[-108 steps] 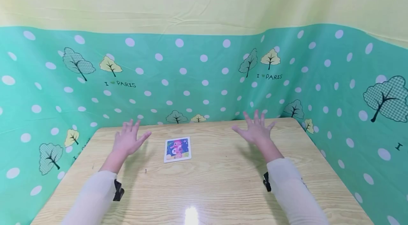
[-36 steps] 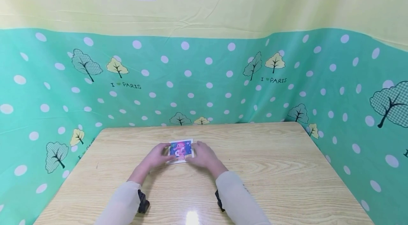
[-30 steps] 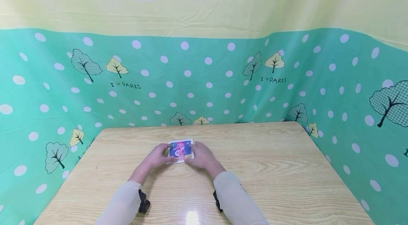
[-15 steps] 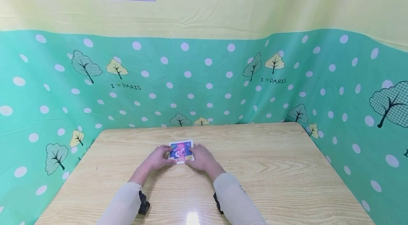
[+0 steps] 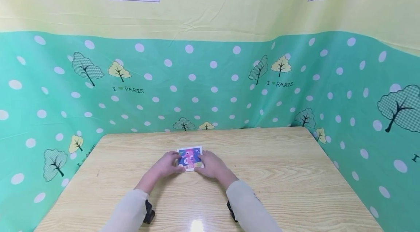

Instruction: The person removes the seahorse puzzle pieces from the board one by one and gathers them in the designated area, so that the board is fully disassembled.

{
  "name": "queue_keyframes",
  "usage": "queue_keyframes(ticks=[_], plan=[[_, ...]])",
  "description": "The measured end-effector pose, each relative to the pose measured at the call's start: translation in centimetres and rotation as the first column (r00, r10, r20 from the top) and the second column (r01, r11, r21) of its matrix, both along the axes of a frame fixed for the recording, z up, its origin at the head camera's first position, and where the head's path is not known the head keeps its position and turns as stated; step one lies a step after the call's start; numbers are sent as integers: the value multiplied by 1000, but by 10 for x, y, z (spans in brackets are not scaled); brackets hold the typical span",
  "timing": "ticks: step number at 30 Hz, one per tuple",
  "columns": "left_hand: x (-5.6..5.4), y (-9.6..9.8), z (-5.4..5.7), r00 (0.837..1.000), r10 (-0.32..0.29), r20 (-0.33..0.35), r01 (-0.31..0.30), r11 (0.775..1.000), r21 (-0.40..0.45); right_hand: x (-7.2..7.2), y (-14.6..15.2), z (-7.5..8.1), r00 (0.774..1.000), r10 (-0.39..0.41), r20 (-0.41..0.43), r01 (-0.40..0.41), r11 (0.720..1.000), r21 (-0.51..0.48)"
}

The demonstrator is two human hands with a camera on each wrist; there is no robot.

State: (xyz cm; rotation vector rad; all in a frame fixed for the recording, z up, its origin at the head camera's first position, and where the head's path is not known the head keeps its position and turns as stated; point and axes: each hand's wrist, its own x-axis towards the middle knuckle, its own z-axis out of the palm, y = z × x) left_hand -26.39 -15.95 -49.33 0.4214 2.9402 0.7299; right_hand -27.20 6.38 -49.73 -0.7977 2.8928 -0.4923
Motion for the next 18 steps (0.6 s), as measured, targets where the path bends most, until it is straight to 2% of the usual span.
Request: queue_keyframes(ticks=[8, 18], plan=[[0, 17, -1, 999, -32, 9, 32, 999, -3, 2, 20, -1, 1000, 1, -11, -1, 1000, 12], [-1, 41, -1, 994, -107, -13, 106, 994, -23, 7, 49, 1, 1000, -16, -8, 16, 1000, 4]])
